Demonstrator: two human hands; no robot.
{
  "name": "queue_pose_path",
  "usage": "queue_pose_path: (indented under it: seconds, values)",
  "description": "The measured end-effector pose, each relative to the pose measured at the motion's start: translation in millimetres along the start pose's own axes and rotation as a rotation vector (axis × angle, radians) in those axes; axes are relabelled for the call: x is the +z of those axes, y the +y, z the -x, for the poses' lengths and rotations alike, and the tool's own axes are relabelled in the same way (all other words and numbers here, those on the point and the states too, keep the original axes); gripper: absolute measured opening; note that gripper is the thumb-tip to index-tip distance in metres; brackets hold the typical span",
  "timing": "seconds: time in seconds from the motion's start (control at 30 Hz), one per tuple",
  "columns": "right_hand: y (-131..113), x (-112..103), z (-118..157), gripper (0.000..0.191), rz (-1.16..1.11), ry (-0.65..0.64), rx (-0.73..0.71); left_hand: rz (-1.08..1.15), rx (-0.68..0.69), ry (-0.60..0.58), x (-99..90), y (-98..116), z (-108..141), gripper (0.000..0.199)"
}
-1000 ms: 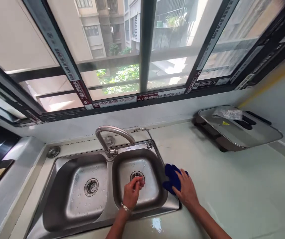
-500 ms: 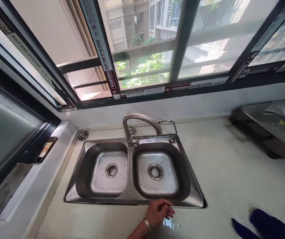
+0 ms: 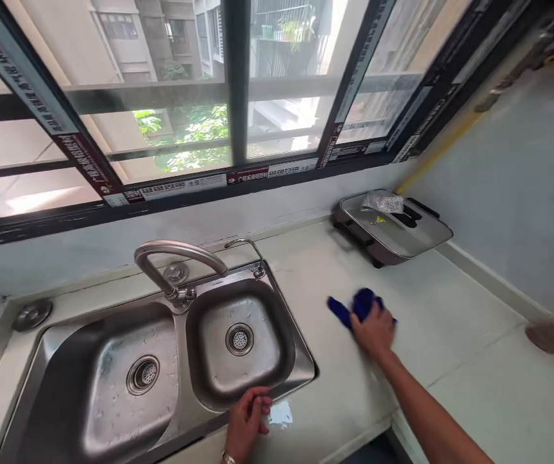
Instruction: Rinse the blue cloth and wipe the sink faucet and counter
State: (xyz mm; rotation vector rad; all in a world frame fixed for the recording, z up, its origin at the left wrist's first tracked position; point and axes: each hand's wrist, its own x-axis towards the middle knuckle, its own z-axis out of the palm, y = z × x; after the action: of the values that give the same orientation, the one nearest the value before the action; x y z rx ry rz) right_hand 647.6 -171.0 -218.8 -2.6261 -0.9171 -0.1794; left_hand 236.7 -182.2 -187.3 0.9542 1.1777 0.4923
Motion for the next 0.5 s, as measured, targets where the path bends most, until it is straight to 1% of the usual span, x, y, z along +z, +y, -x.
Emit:
queue_pose_path:
  seconds: [0.07, 0.13, 0.17, 0.23, 0.3, 0.37, 0.43, 0.5]
  values:
    - [-58.2, 12.1, 6.5, 0.079, -0.019, -0.075, -0.118, -0.077, 0.013, 0.009, 3.4, 1.6, 1.3, 0.076]
    - [-107.9, 19.1, 22.4, 0.077, -0.034, -0.145, -0.216, -0.135, 0.021, 0.023, 6.7, 4.0, 2.9, 0.075]
    - [-126.6, 20.6, 32.5, 0.077, -0.039, -0.170, -0.270, -0.154, 0.022, 0.031, 8.1, 5.3, 3.4, 0.074]
    - [-150.2, 20.6, 53.9, 0.080, -0.058, -0.190, -0.388, -0.174, 0.019, 0.048, 10.2, 7.6, 3.5, 0.075]
    - [-157.4, 17.4, 74.1, 0.087, -0.074, -0.204, -0.537, -0.193, 0.016, 0.063, 11.7, 8.9, 2.8, 0.076]
    - [-153.5, 12.2, 92.3, 0.088, -0.084, -0.252, -0.705, -0.229, 0.011, 0.080, 12.5, 8.8, 1.4, 0.075]
    - [-143.9, 6.5, 109.1, 0.080, -0.117, -0.357, -0.873, -0.264, 0.012, 0.096, 12.7, 7.4, -0.5, 0.073]
    - [-131.5, 1.4, 124.3, 0.069, -0.208, -0.471, -0.967, -0.278, 0.019, 0.102, 12.4, 5.3, -2.5, 0.073]
